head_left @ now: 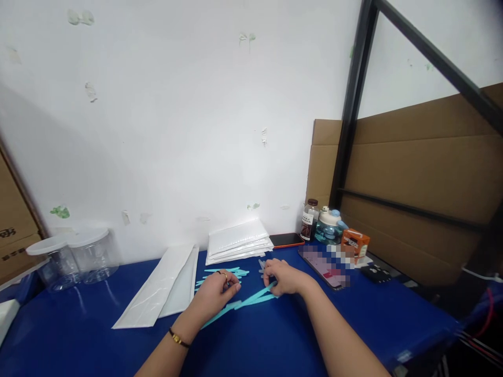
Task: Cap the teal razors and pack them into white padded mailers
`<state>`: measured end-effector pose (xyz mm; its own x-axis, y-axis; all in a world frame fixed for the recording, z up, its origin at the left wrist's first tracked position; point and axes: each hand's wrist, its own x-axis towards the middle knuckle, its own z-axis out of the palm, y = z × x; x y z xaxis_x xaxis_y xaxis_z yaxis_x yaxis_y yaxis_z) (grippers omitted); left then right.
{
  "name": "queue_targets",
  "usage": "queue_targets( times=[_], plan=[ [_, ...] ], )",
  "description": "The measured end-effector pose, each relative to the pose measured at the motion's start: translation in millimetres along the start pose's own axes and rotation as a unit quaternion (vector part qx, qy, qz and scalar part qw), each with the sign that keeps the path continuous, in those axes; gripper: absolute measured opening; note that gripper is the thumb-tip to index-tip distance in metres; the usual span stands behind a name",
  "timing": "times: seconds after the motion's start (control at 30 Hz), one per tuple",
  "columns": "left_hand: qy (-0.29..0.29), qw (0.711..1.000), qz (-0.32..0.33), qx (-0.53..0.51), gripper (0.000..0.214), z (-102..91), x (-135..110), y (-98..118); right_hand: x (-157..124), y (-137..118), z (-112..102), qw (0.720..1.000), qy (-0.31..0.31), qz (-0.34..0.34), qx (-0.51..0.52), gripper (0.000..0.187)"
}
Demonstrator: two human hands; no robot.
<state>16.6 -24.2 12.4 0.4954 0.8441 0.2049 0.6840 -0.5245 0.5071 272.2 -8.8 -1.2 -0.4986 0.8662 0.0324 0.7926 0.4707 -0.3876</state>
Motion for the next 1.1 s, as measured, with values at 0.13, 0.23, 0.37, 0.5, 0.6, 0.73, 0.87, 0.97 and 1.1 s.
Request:
queue_targets(
  times=[0.13,0.23,0.37,0.5,0.6,0.73,0.87,0.97,1.1],
  plan=[
    [-0.004,1.0,0.007,-0.006,0.03,7.6,-1,-2,0,-1,1,0.999,0.034,0.003,0.02,0.018],
    [0.012,1.0,0.028,-0.002,0.03,12.2,0,-4,-1,-3,-2,0.995,0.041,0.004,0.089,0.018],
    [-0.014,0.999,0.043,0.031,0.028,13.2,2,2,0,-11,-5,0.98,0.063,-0.023,0.186,0.015],
    [-0.016,0.993,0.02,0.116,0.031,2.9,7,-1,4,-11,-4,0.965,0.117,-0.047,0.229,0.007],
    [0.013,0.986,-0.033,0.165,0.03,-8.4,8,-15,8,-1,0,0.963,0.169,-0.003,0.212,0.008],
    [0.049,0.975,-0.093,0.196,0.024,-20.5,4,-31,12,10,4,0.971,0.202,0.043,0.123,0.009],
    [0.028,0.979,-0.128,0.159,0.03,-27.7,-6,-29,13,4,4,0.97,0.231,0.02,0.072,0.006],
    [-0.102,0.978,-0.143,0.109,0.027,-24.6,-12,-23,12,-7,4,0.974,0.204,0.0,0.102,0.007],
    [-0.125,0.979,-0.095,0.127,0.009,-10.5,-12,-15,10,-30,12,0.978,0.136,-0.067,0.14,0.016]
  ],
)
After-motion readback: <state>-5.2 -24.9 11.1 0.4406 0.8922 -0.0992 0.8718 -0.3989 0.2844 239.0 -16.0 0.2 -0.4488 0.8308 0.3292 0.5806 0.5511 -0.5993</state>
